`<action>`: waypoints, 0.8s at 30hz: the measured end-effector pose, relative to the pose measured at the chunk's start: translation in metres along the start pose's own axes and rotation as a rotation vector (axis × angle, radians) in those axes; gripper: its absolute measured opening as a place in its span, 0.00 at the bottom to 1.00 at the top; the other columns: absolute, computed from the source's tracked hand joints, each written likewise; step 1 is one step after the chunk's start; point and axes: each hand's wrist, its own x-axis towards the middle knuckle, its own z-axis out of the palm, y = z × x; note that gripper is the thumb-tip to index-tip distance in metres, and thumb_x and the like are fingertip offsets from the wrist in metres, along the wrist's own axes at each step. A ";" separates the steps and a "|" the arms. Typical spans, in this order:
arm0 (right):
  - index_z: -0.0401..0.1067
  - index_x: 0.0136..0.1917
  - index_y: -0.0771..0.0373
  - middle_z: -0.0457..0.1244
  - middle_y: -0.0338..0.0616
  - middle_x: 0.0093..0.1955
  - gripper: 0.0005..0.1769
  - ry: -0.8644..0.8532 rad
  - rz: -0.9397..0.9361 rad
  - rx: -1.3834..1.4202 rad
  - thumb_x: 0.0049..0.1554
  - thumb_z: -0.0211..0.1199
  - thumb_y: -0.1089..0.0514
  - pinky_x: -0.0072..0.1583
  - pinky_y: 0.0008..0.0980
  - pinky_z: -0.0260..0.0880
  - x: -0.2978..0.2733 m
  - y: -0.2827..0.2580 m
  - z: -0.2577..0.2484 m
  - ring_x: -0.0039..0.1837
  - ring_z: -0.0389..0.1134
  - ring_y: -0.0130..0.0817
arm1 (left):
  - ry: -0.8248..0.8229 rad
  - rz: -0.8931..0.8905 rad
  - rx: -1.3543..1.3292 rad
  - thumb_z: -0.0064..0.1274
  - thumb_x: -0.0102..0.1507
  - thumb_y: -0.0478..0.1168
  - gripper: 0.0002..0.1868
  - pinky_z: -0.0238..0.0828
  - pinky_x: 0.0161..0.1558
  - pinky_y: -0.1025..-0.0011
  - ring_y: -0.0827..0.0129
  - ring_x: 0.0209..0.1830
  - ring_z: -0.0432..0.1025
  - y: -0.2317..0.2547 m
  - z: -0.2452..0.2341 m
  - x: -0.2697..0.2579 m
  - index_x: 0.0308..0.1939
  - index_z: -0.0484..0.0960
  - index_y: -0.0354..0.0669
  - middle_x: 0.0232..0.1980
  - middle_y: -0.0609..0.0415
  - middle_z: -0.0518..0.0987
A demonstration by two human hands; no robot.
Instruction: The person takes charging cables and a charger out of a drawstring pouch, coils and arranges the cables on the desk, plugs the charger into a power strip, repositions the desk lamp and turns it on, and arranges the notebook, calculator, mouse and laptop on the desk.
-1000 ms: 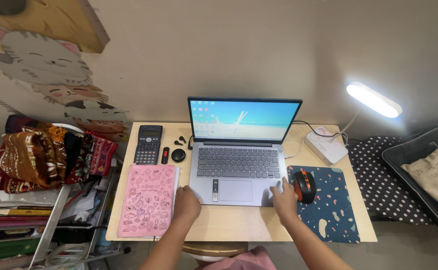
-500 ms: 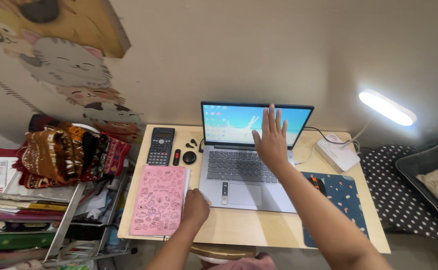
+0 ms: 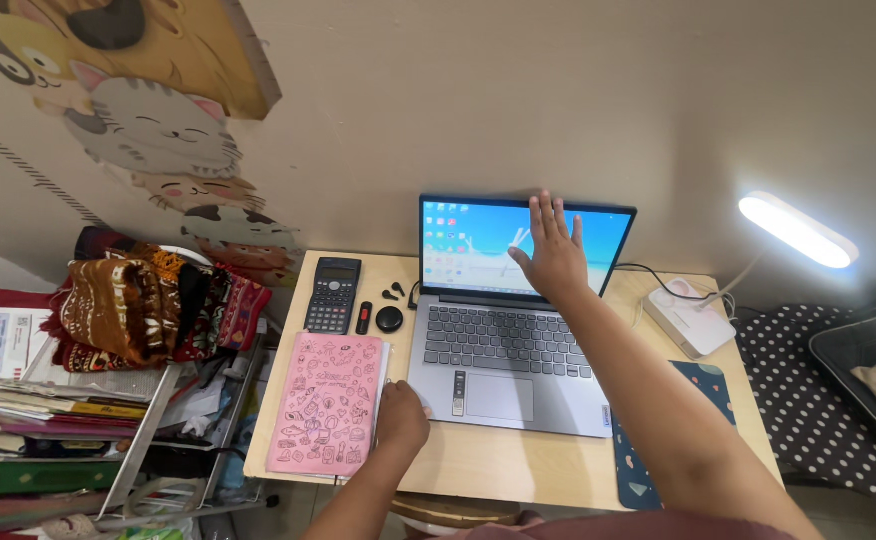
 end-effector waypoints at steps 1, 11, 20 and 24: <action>0.33 0.84 0.59 0.30 0.46 0.87 0.53 -0.001 -0.002 0.000 0.61 0.54 0.34 0.80 0.54 0.30 0.002 0.001 0.000 0.86 0.30 0.45 | -0.007 -0.003 -0.002 0.63 0.60 0.39 0.26 0.65 0.64 0.60 0.47 0.65 0.65 0.001 0.000 0.000 0.55 0.68 0.30 0.61 0.36 0.68; 0.33 0.85 0.55 0.29 0.39 0.88 0.51 0.022 0.007 -0.071 0.61 0.54 0.35 0.80 0.53 0.29 0.008 0.003 0.010 0.86 0.29 0.40 | 0.006 0.012 0.016 0.62 0.60 0.39 0.25 0.65 0.64 0.60 0.47 0.64 0.66 -0.002 0.003 0.000 0.54 0.68 0.29 0.60 0.36 0.68; 0.30 0.84 0.56 0.28 0.43 0.88 0.52 -0.034 -0.006 -0.029 0.61 0.51 0.33 0.80 0.54 0.30 0.007 0.007 0.004 0.86 0.27 0.41 | -0.004 -0.040 0.028 0.63 0.60 0.39 0.27 0.63 0.66 0.61 0.47 0.67 0.64 0.002 0.005 0.001 0.56 0.68 0.31 0.63 0.36 0.67; 0.32 0.84 0.60 0.29 0.48 0.87 0.51 -0.006 -0.044 0.086 0.63 0.52 0.35 0.80 0.54 0.30 -0.002 0.016 0.008 0.87 0.28 0.44 | 0.002 -0.011 0.034 0.62 0.61 0.40 0.27 0.63 0.66 0.59 0.46 0.66 0.64 -0.001 0.006 0.002 0.56 0.68 0.30 0.63 0.35 0.68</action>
